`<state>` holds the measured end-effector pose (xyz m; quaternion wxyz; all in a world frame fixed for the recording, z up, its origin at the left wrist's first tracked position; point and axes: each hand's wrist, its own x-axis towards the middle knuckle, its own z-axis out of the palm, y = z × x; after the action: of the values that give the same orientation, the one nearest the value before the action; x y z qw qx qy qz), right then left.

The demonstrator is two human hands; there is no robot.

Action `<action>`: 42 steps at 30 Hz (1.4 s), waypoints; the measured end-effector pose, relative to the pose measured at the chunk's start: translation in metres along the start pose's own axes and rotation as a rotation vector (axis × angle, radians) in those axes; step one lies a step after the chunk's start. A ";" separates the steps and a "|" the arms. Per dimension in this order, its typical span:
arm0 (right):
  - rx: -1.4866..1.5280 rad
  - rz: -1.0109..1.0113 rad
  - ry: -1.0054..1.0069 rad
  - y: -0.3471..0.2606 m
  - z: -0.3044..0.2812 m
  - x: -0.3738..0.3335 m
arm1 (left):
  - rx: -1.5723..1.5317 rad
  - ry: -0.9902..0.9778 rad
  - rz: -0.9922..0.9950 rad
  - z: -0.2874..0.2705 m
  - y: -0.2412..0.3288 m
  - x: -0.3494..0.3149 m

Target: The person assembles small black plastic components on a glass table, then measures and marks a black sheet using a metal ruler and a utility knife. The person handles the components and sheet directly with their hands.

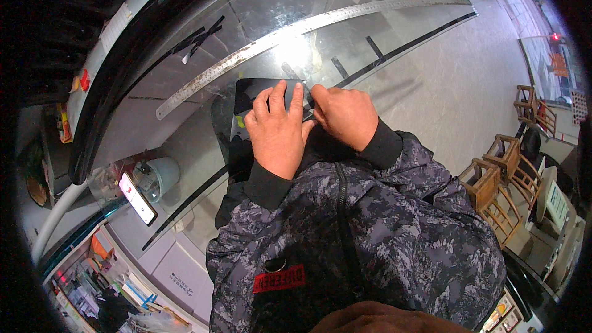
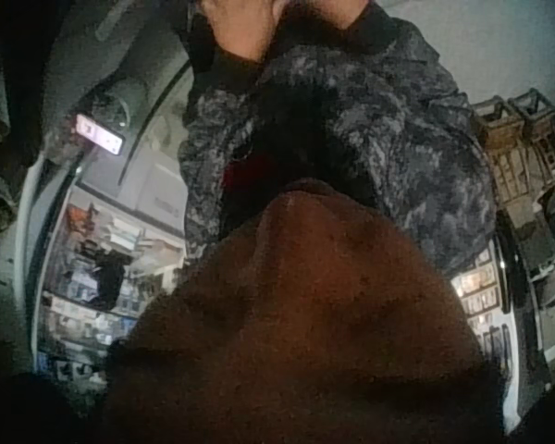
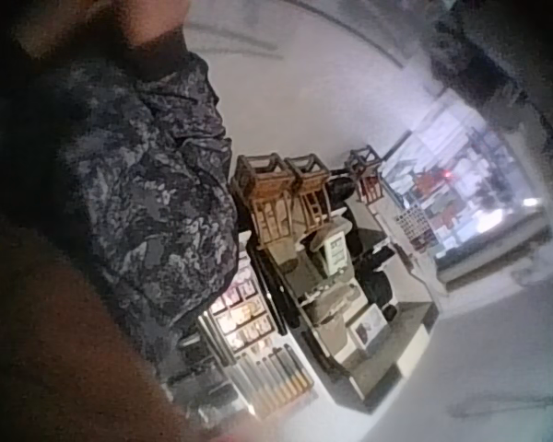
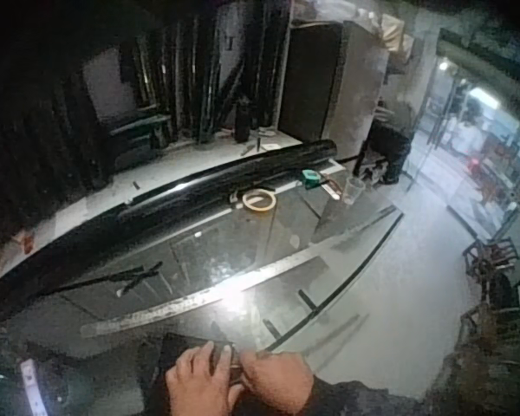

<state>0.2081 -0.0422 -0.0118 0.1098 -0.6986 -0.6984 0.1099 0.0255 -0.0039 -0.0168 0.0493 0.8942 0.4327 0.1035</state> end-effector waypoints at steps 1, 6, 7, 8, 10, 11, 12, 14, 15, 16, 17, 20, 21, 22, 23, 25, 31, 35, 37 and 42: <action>-0.001 0.000 0.003 0.000 0.000 0.000 | -0.005 0.005 -0.002 0.000 0.000 0.000; 0.022 -0.001 0.024 -0.001 0.003 -0.001 | 0.003 0.013 -0.001 0.003 0.000 -0.001; 0.023 0.000 0.031 -0.001 0.004 -0.001 | -0.006 0.017 -0.002 0.003 0.000 -0.001; 0.025 0.000 0.036 -0.001 0.005 -0.001 | 0.007 0.025 0.002 0.004 0.000 -0.001; 0.030 0.001 0.046 -0.002 0.005 -0.002 | 0.008 0.041 0.004 0.004 0.001 -0.002; 0.032 0.004 0.049 -0.003 0.005 -0.003 | 0.018 0.034 0.001 0.004 0.002 -0.002; 0.034 0.007 0.052 -0.003 0.005 -0.003 | 0.021 0.028 -0.004 0.005 0.003 -0.003; 0.036 0.014 0.052 -0.004 0.006 -0.003 | 0.024 0.016 -0.012 0.005 0.004 -0.003; 0.036 0.019 0.047 -0.004 0.005 -0.003 | 0.024 0.011 -0.016 0.005 0.004 -0.003; 0.035 0.025 0.043 -0.004 0.005 -0.003 | 0.020 0.006 -0.021 0.005 0.005 -0.003; 0.038 0.027 0.040 -0.004 0.005 -0.003 | 0.023 0.004 -0.024 0.005 0.006 -0.003; 0.046 0.029 0.037 -0.004 0.005 -0.004 | 0.018 -0.006 -0.033 0.005 0.007 -0.004; 0.049 0.026 0.039 -0.004 0.005 -0.004 | 0.014 -0.011 -0.031 0.005 0.007 -0.004; 0.053 0.023 0.040 -0.004 0.005 -0.004 | 0.010 -0.015 -0.030 0.004 0.006 -0.004; 0.054 0.022 0.040 -0.004 0.005 -0.004 | 0.013 -0.004 -0.002 0.004 0.004 -0.004; 0.057 0.021 0.039 -0.003 0.005 -0.005 | 0.022 0.017 0.053 0.004 -0.002 -0.003; 0.057 0.010 0.050 -0.003 0.006 -0.005 | -0.001 -0.021 0.145 0.011 -0.012 0.000; 0.067 0.025 0.057 -0.004 0.008 -0.004 | -0.009 -0.025 0.121 0.010 -0.010 -0.002; 0.072 0.028 0.059 -0.004 0.008 -0.005 | -0.011 -0.026 0.115 0.010 -0.008 -0.002; 0.066 0.043 0.063 -0.006 0.008 -0.005 | -0.005 -0.022 0.118 0.010 -0.005 -0.001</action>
<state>0.1998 -0.0475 -0.0180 0.1526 -0.7127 -0.6753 0.1132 0.0227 -0.0017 -0.0275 0.0501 0.9191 0.3785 0.0976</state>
